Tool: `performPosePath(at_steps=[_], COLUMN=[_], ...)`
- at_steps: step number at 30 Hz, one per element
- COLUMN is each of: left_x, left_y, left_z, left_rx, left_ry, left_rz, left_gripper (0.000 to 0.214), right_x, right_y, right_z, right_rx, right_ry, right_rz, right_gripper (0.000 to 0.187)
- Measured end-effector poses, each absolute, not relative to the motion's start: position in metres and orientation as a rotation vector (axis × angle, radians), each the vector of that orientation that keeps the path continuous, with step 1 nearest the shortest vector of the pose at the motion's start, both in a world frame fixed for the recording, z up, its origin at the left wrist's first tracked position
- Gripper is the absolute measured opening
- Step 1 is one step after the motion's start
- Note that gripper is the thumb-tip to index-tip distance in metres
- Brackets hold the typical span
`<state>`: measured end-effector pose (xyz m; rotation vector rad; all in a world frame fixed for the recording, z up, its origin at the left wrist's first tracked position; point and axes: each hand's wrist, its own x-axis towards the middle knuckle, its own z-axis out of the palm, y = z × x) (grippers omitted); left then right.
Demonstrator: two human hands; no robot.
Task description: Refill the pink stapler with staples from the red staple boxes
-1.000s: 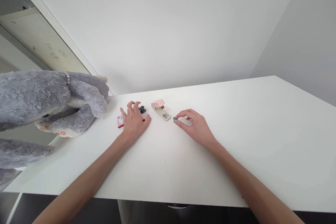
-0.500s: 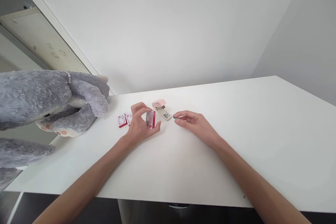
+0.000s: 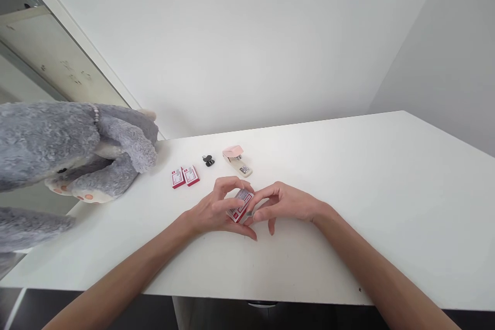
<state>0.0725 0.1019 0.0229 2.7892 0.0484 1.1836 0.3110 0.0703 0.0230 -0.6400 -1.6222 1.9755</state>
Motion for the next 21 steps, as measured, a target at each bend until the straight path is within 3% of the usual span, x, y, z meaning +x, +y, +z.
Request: performPosePath(at_steps=[7,15,21], left_x=[0.0728,0.0701,0.0733], left_y=[0.1002,0.1017,0.0962], left_z=[0.0223,0.0201,0.0263], left_rx=[2.791,2.717,2.604], left_ry=[0.137,0.372,0.482], left_rz=[1.157,1.166,1.092], left_gripper=[0.072,0.088,0.078], right_x=[0.3101,0.3133,0.3171], right_y=[0.0684,0.0701,0.071], right_z=[0.0275,0.0268,0.0227], right_rx=[-0.718,-0.792,-0.764], right_ry=[-1.672,-1.608,-1.526], right_rz=[1.896,1.777,1.757], right_gripper=[0.019,0.025,0.019])
